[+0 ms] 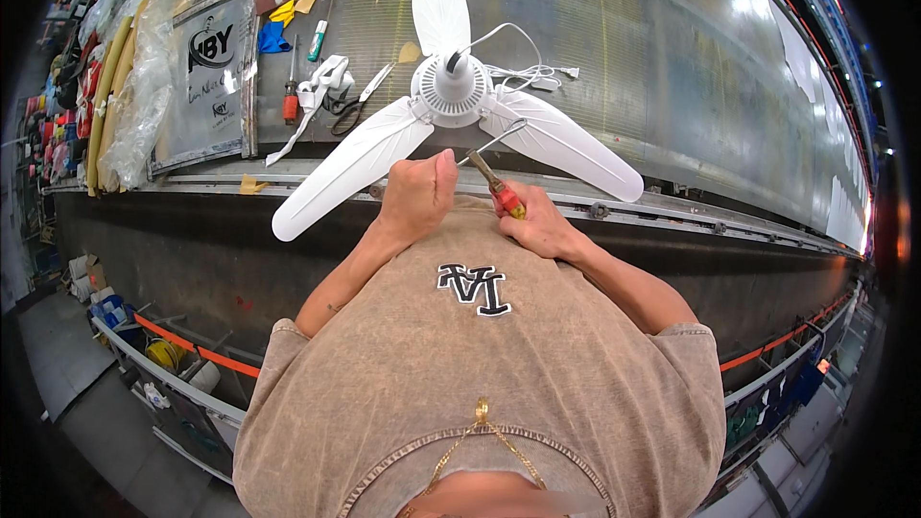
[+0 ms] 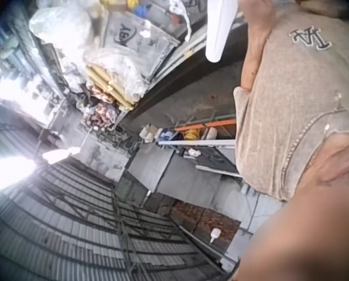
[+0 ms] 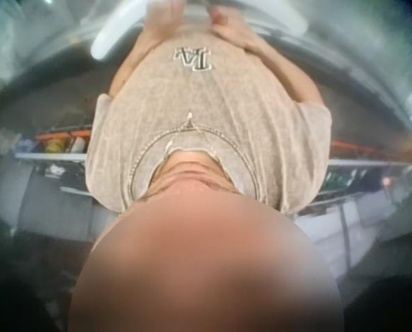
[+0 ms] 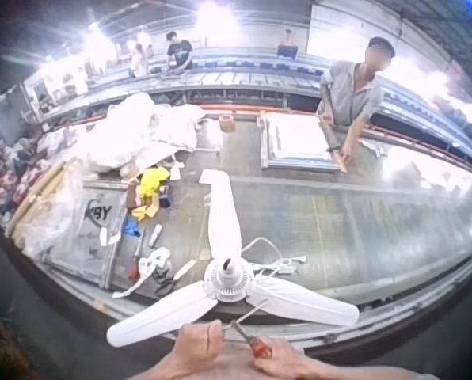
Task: The person assembles a white ceiling fan by attaching the power cord and securing the blades to the motor housing. They use pliers to tighten the cord and a wrench to fasten the blade screws, then place the completed fan on the conveyor.
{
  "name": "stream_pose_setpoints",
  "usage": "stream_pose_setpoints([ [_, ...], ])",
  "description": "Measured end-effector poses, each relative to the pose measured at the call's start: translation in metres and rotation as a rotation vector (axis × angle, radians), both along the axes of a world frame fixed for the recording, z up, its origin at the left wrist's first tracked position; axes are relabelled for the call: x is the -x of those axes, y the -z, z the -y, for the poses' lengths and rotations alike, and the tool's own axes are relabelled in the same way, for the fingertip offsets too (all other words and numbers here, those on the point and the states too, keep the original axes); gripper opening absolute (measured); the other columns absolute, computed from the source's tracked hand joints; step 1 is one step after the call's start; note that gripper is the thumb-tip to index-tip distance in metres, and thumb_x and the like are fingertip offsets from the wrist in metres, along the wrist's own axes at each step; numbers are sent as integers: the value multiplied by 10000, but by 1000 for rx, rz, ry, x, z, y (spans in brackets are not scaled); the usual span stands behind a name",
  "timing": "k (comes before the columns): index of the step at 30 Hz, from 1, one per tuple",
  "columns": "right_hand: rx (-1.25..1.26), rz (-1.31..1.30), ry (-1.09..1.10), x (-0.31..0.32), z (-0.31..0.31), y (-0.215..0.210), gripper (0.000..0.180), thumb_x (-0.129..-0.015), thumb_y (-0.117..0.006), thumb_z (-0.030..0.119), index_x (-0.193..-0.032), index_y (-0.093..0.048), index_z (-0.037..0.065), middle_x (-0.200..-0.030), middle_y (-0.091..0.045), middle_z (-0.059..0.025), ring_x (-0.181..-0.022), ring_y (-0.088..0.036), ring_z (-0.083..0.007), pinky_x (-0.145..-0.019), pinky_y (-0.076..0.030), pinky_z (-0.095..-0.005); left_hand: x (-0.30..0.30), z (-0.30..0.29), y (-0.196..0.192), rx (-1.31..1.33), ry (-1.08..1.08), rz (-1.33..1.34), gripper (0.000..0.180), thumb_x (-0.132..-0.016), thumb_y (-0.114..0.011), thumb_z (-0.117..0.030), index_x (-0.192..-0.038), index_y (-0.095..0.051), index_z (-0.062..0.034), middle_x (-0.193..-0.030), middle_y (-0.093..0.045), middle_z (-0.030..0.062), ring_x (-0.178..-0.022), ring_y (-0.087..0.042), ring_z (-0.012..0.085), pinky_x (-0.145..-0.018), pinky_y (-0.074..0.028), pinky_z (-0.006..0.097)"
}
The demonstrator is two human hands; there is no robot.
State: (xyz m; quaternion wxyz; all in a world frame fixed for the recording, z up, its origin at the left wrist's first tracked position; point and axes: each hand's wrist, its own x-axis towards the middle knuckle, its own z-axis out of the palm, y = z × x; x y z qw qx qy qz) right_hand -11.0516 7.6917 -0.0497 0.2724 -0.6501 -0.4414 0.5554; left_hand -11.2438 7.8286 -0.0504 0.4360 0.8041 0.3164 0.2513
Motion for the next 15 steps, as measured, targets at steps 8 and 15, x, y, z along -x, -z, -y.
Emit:
stream_pose_setpoints([
  [8, 19, -87, 17, 0, 0, 2, 177, -776, -631, 103, -882, -524, 11, -760, -528, -78, -737, -486, -192, -689, -417, -367, 0, 0, 7, 26, 14, 21, 474, -1109, -479, -215, -723, -608, 29, -556, -522, 158, -465, -511, 335, -508, -427, 415],
  [15, -54, -102, 17, 1, 4, 23, 218, -791, -667, 159, -932, -566, 28, -797, -587, -84, -775, -546, -206, -739, -472, -384, -1, -4, 19, -44, 8, -20, 455, -1096, -452, -208, -715, -577, 6, -607, -528, 224, -537, -546, 421, -518, -404, 483],
])
